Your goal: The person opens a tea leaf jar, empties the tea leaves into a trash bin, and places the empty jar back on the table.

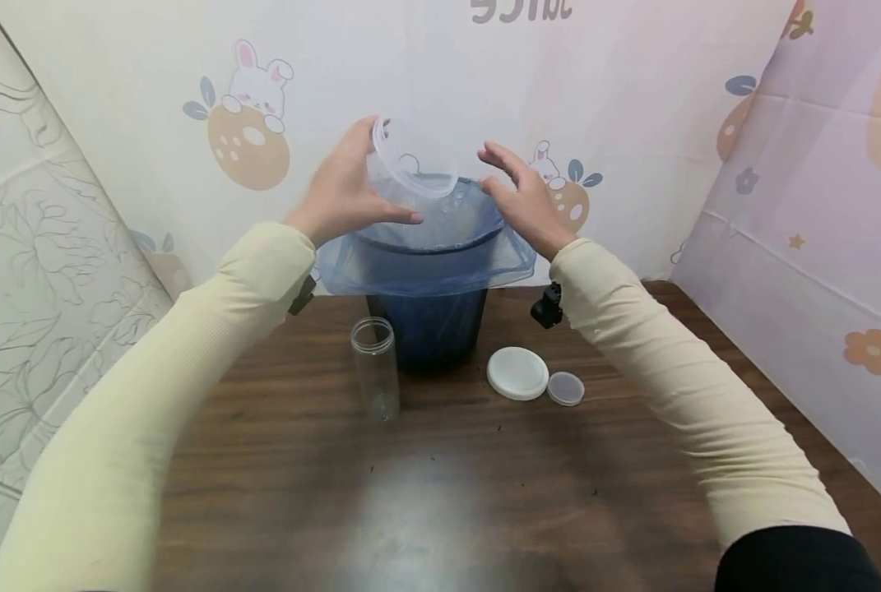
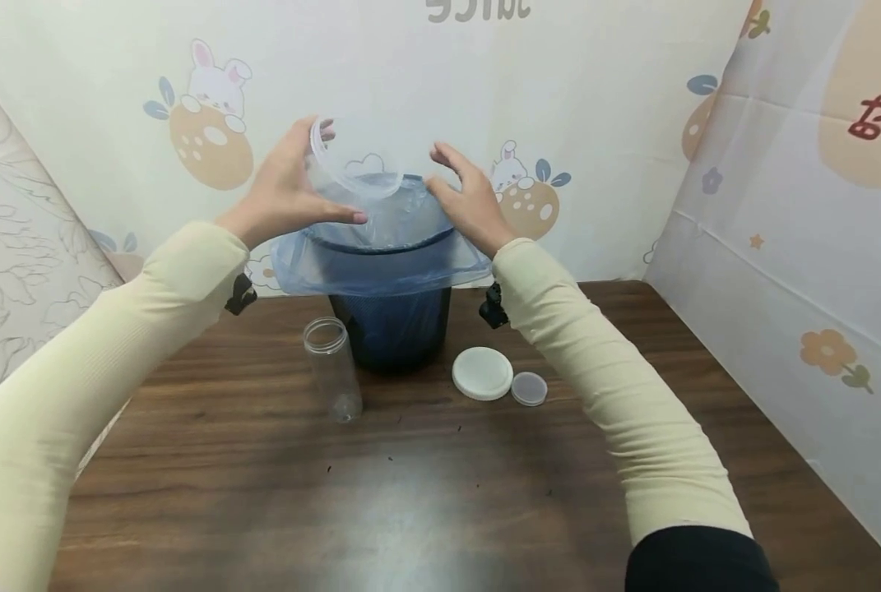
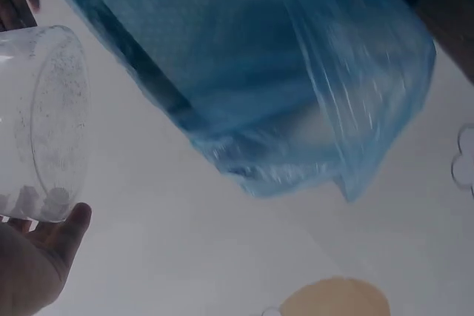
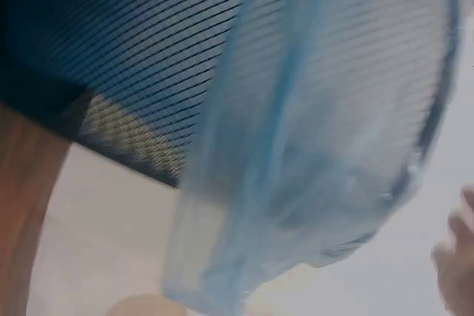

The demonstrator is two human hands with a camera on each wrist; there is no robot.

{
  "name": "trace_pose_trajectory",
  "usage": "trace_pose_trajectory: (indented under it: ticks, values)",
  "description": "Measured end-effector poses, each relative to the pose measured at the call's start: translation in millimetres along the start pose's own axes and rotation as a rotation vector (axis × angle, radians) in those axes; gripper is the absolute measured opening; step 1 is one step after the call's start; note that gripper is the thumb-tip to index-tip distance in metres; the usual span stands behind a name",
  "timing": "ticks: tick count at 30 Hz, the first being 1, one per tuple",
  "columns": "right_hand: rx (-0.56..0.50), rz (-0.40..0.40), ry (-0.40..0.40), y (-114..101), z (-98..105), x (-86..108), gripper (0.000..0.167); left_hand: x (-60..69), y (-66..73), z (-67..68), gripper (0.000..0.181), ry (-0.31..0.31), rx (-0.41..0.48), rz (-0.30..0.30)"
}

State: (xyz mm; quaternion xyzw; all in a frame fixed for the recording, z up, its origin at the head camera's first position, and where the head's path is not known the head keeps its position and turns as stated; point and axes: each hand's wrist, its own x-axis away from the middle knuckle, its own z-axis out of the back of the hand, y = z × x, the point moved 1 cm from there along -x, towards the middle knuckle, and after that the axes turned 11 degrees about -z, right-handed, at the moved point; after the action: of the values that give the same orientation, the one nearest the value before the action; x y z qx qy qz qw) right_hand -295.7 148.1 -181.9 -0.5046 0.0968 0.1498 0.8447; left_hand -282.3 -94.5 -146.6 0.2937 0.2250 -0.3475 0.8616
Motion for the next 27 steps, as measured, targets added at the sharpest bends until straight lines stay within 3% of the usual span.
trace_pose_trajectory:
  ticks: [4,9,15,21,27]
  values:
    - [-0.155,0.087,-0.198,-9.5,1.5,7.9,0.069,5.6,5.4,-3.2,0.114,0.045,0.185,0.043]
    - [-0.238,0.116,-0.301,-20.6,-1.2,15.8,0.080,11.7,12.0,-6.2,0.106,0.054,0.348,0.074]
    - [-0.253,0.086,-0.298,-26.1,-0.9,32.2,0.085,21.2,25.1,-15.0,0.097,0.010,0.514,0.053]
    - [-0.239,0.072,-0.252,-26.5,5.1,57.9,0.084,37.6,45.6,-27.1,0.095,-0.033,0.605,0.029]
    - [-0.222,0.103,-0.280,-15.5,9.8,79.1,0.076,59.8,58.9,-43.8,0.088,-0.023,0.683,0.029]
